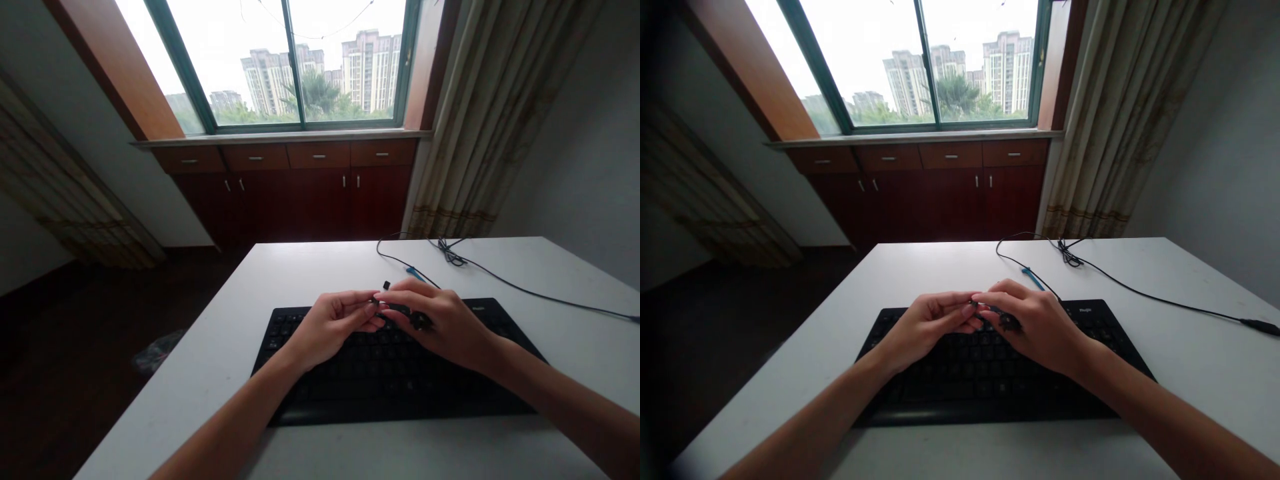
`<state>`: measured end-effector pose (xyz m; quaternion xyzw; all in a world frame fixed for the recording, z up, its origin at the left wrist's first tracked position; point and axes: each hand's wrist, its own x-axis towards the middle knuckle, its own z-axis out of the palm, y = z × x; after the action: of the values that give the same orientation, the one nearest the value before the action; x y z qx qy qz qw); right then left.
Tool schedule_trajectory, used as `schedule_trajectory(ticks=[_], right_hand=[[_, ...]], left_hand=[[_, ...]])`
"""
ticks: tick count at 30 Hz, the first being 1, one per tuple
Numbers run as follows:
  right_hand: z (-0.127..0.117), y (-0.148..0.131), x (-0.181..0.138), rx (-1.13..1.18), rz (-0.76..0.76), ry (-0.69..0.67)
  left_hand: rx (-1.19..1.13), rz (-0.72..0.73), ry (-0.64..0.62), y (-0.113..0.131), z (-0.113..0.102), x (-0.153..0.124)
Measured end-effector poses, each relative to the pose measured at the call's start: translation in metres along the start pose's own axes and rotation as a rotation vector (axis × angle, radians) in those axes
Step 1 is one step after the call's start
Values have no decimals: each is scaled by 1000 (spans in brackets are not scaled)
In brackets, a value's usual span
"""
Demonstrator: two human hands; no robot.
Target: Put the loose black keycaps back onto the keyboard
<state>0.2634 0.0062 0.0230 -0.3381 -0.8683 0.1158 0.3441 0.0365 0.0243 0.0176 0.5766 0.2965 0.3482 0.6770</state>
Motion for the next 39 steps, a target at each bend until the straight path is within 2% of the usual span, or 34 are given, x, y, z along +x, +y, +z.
schedule_trajectory(ticks=[5,10,18,22,25,27,30,35,39], right_hand=[[6,-2,-3,-7,28,27],[7,-5,-4,18,52,57],[8,-11,-2,14,106,128],[-20,-13,-1,21,73,195],[-57,-4,-7,-128,186,330],[-78,8,-16,-225,241,363],[-92,29,-33,-260,263,287],[-74,50,-52,-216,342,179],[-55,55,-53,-122,318,164]], left_hand=[[25,-11,-114,2,1,-1],[33,1,-158,2,2,-3],[102,4,-105,4,6,-5],[203,2,-28,8,8,-5],[278,17,22,9,4,-4],[337,35,44,10,0,-3],[417,63,102,14,-8,-2],[608,77,238,24,-32,-8],[812,74,335,22,-69,-17]])
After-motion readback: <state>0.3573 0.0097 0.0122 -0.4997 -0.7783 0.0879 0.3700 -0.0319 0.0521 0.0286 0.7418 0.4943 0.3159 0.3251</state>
